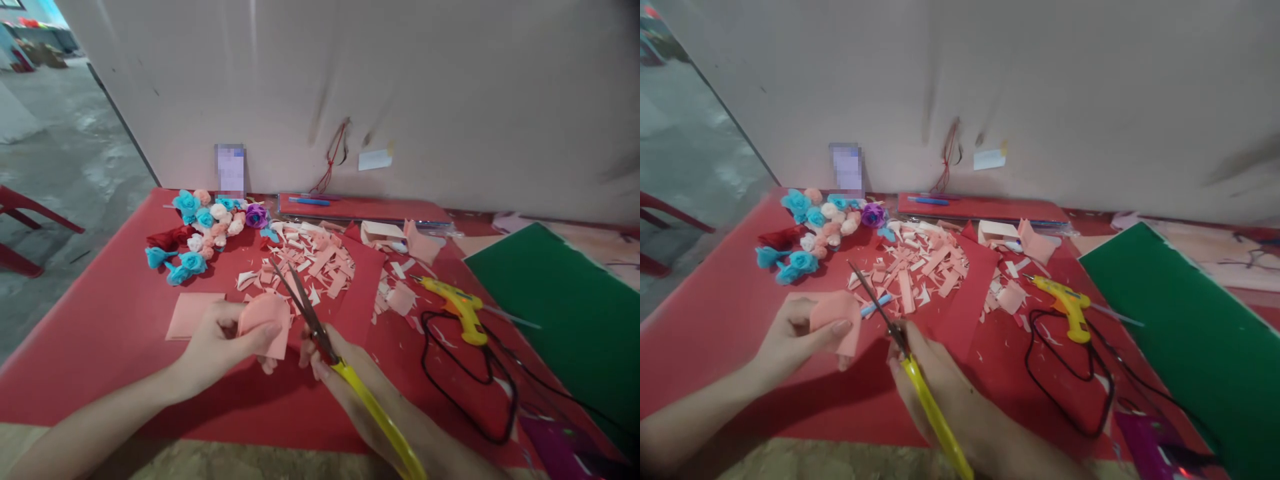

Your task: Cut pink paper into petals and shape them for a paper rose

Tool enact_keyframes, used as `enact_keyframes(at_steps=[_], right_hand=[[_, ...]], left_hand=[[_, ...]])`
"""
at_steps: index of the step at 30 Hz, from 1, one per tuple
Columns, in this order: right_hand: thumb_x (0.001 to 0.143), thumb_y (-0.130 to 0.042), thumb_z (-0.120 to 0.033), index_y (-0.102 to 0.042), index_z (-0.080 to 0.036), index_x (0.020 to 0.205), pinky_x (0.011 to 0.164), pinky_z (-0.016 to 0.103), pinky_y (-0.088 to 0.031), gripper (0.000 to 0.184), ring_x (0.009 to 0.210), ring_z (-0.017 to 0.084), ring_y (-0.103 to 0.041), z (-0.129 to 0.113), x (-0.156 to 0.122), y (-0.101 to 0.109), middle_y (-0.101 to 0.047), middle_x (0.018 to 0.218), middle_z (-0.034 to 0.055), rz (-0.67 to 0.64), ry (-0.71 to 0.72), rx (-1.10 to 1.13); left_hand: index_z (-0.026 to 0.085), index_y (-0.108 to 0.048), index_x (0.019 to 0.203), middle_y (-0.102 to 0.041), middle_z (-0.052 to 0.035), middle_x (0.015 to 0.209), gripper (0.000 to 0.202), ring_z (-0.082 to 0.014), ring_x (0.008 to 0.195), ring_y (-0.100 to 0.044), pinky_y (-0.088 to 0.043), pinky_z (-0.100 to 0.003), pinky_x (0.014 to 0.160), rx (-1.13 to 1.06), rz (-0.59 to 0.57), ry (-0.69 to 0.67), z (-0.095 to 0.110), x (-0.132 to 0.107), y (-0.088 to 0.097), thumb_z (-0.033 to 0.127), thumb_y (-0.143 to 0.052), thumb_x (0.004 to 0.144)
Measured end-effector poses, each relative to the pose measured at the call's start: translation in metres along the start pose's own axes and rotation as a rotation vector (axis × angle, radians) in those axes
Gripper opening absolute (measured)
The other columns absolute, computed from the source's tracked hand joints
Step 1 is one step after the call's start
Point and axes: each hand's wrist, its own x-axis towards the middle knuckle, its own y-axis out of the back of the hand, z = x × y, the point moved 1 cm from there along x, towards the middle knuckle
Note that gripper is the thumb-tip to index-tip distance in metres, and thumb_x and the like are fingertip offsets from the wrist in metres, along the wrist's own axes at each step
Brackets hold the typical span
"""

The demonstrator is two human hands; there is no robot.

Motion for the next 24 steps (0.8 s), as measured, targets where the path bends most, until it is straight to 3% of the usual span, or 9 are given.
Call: enact_keyframes(at_steps=[5,9,14,24], right_hand=[[0.079,-0.048,-0.023,-0.053,-0.020,0.076,0.049,0.020,-0.040,0.006,0.052,0.011,-0.051,0.003,0.002,-0.007,-0.056,0.062,-0.0008,-0.029,0.003,-0.116],[0.079,-0.043,-0.018,-0.050,-0.020,0.080,0.051,0.022,-0.041,0.007,0.053,0.012,-0.052,-0.012,-0.001,-0.009,-0.056,0.061,-0.0003,-0.008,0.015,-0.115],[0.081,-0.037,-0.019,-0.046,-0.019,0.084,0.055,0.025,-0.042,0.010,0.059,0.014,-0.055,-0.030,0.000,-0.005,-0.059,0.068,0.0031,-0.124,-0.076,-0.263],[0.081,-0.032,-0.021,-0.045,-0.017,0.090,0.054,0.028,-0.042,0.017,0.057,0.017,-0.055,-0.029,-0.001,-0.006,-0.059,0.065,0.0049,-0.137,-0.037,-0.396]], left_hand=[[0.014,-0.061,0.048,-0.063,-0.0031,0.044,0.036,-0.0117,0.042,-0.056,-0.045,-0.021,0.045,-0.035,-0.014,0.064,-0.002,0.000,-0.003,0.036,-0.055,0.077],[0.014,-0.061,0.049,-0.063,-0.0030,0.045,0.035,-0.0117,0.042,-0.057,-0.046,-0.020,0.045,-0.067,-0.028,0.097,-0.003,0.000,-0.005,0.036,-0.055,0.076],[0.013,-0.060,0.049,-0.063,-0.0025,0.045,0.033,-0.0114,0.042,-0.057,-0.046,-0.020,0.045,-0.072,-0.037,0.093,-0.004,-0.001,-0.006,0.031,-0.055,0.077],[0.013,-0.060,0.050,-0.063,-0.0021,0.045,0.031,-0.0108,0.042,-0.058,-0.047,-0.019,0.046,-0.078,-0.043,0.082,-0.005,0.000,-0.005,0.027,-0.054,0.078]])
